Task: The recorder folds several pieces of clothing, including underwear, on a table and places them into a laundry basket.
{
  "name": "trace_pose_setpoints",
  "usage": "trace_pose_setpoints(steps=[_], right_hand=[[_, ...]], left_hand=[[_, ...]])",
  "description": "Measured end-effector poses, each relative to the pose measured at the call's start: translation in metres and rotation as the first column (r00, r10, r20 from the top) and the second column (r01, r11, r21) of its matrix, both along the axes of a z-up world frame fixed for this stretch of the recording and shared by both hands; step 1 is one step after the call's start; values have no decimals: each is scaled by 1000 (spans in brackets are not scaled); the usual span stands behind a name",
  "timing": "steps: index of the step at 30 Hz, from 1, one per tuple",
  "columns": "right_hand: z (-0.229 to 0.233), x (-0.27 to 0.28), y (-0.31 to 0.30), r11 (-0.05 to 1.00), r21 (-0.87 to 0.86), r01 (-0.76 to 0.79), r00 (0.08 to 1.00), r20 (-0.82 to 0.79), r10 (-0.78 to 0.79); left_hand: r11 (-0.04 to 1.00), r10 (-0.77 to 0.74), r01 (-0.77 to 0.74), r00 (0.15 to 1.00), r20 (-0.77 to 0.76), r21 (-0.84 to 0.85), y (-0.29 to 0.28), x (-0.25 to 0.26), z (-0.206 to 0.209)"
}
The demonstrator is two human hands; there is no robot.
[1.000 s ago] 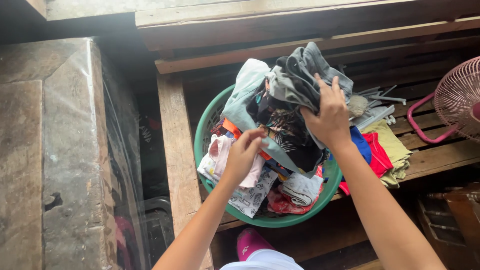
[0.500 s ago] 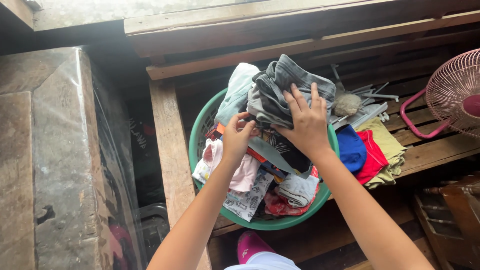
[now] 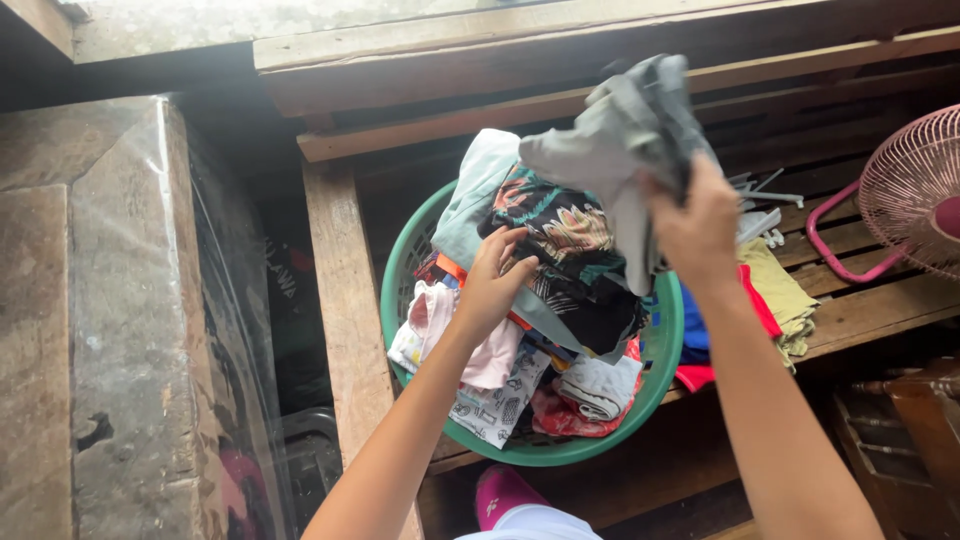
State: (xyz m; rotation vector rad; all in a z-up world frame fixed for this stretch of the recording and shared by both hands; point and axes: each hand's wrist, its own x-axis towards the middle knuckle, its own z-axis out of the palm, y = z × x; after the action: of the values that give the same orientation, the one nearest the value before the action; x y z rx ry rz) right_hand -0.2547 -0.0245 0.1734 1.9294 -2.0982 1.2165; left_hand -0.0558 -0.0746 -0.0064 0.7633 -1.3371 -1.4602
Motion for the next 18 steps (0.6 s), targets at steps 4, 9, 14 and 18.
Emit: trace_pose_setpoints(steps=[4,9,14,18], right_hand=[[29,12,23,985,-167,-53,983,165,80],[39,29,41,973,-126,-195,826,514,232],[4,68,54,982,176,-70,922,386,-3],[-1,134,81,973,231,17,999,27,-24]], left_hand=[[995,-68,70,997,-32,78,6,9,14],[977,215,-215,976,47,6,1,13,-61],[837,417,-367,908,-37,406,56,89,-11],[867,352,-179,881,-317,466,107,119,43]])
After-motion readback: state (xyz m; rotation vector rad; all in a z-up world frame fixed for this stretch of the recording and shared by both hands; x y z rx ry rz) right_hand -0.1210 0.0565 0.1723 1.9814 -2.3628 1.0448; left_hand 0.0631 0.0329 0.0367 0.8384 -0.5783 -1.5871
